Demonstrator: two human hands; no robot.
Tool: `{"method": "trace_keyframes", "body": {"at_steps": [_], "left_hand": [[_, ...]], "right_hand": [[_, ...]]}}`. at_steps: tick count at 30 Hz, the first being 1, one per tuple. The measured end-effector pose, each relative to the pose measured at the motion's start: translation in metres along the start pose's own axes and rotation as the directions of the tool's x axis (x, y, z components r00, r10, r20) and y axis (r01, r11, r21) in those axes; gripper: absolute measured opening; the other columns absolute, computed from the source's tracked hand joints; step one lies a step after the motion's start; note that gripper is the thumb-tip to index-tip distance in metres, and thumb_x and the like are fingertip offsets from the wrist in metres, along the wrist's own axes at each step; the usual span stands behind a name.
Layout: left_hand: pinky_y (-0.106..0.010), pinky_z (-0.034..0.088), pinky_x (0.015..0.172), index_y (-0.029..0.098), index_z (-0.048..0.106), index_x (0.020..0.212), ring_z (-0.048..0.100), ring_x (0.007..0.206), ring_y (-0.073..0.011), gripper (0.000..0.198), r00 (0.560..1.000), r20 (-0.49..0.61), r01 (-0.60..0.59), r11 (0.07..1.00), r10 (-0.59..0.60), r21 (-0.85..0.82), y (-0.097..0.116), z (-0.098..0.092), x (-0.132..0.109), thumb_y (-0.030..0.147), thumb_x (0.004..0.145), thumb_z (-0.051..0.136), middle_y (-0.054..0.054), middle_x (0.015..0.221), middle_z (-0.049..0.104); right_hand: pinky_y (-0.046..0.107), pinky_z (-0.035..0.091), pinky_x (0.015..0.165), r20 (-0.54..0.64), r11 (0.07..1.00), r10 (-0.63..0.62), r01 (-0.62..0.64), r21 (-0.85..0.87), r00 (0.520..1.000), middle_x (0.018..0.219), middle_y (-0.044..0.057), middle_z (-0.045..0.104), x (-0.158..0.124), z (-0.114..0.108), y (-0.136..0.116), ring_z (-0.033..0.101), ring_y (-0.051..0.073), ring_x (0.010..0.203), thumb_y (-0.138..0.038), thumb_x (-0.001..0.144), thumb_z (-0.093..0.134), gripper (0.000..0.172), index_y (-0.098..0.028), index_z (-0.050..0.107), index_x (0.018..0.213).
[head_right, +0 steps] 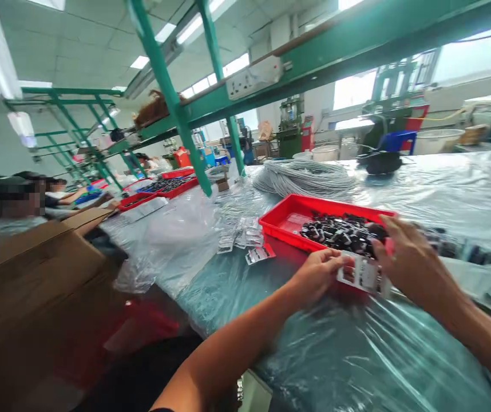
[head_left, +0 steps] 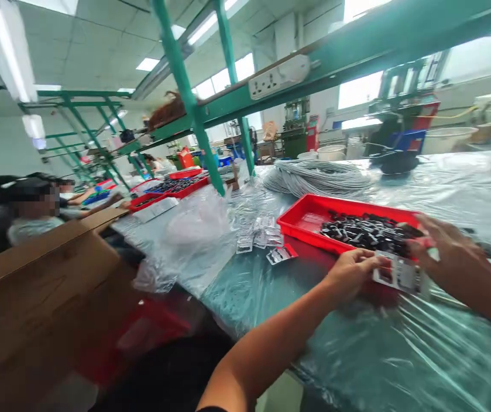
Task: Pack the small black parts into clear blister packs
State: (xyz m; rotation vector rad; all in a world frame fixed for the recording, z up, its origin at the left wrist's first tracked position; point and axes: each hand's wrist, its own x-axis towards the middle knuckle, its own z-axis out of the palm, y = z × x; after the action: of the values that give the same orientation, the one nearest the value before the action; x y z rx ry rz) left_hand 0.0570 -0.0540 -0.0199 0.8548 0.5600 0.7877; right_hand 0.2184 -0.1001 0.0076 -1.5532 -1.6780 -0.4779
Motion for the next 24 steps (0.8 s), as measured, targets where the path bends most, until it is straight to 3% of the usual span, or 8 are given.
{"method": "trace_keyframes", "body": {"at_steps": [2,7,12,16,20,24], "left_hand": [[-0.029,0.049,0.069,0.013,0.063,0.074,0.058,0.064,-0.0138,0.032,0.996,-0.052,-0.075,0.997,0.075,0.016,0.009,0.003,-0.005,0.033,0.058,0.084,-0.002,0.069,0.063],[-0.026,0.05,0.074,0.016,0.061,0.08,0.059,0.074,-0.0124,0.037,0.995,-0.028,-0.097,0.995,0.097,0.02,0.023,0.001,0.0,0.037,0.062,0.084,0.0,0.079,0.064],[-0.028,0.051,0.082,0.015,0.063,0.086,0.063,0.083,-0.0142,0.039,0.996,0.059,-0.079,0.991,0.073,0.106,0.022,0.001,-0.003,0.045,0.069,0.081,-0.002,0.084,0.066],[-0.029,0.05,0.088,0.015,0.065,0.097,0.064,0.089,-0.0153,0.041,0.996,0.084,-0.033,0.984,0.018,0.177,0.023,-0.001,-0.006,0.032,0.064,0.084,-0.003,0.094,0.069],[-0.03,0.052,0.084,0.017,0.064,0.1,0.066,0.085,-0.0155,0.046,1.0,0.021,-0.015,0.987,0.012,0.16,0.024,-0.005,-0.002,0.023,0.059,0.084,-0.002,0.091,0.071],[-0.028,0.054,0.078,0.017,0.063,0.104,0.067,0.081,-0.015,0.051,0.999,-0.012,-0.049,0.984,0.052,0.169,0.026,-0.005,-0.002,0.024,0.058,0.087,-0.003,0.089,0.072]], "right_hand": [[0.047,0.048,0.1,-0.001,0.997,-0.042,0.042,0.063,0.999,0.129,0.024,0.059,-0.01,0.0,-0.004,0.057,0.033,0.122,-0.026,0.096,0.046,0.042,-0.011,0.054,0.133],[0.052,0.052,0.098,0.083,0.984,-0.153,0.144,0.105,0.985,0.128,0.017,0.061,-0.027,-0.004,-0.019,0.06,0.032,0.115,-0.033,0.092,0.059,0.038,-0.017,0.06,0.127],[0.049,0.055,0.094,0.129,0.976,-0.209,0.198,0.093,0.969,0.121,0.015,0.066,-0.031,-0.003,-0.022,0.063,0.03,0.111,-0.016,0.094,0.054,0.034,-0.017,0.062,0.127],[0.048,0.054,0.096,0.103,0.962,-0.274,0.274,0.02,0.956,0.121,0.016,0.066,-0.03,-0.002,-0.022,0.061,0.029,0.114,-0.006,0.094,0.047,0.036,-0.016,0.065,0.124],[0.05,0.052,0.099,0.149,0.963,-0.256,0.266,-0.049,0.955,0.127,0.018,0.064,-0.03,-0.002,-0.023,0.061,0.031,0.116,-0.009,0.093,0.051,0.035,-0.013,0.064,0.125],[0.052,0.051,0.103,0.176,0.983,-0.179,0.168,0.072,0.968,0.137,0.019,0.059,-0.03,0.0,-0.027,0.058,0.033,0.124,-0.026,0.091,0.063,0.051,-0.011,0.053,0.138]]}}
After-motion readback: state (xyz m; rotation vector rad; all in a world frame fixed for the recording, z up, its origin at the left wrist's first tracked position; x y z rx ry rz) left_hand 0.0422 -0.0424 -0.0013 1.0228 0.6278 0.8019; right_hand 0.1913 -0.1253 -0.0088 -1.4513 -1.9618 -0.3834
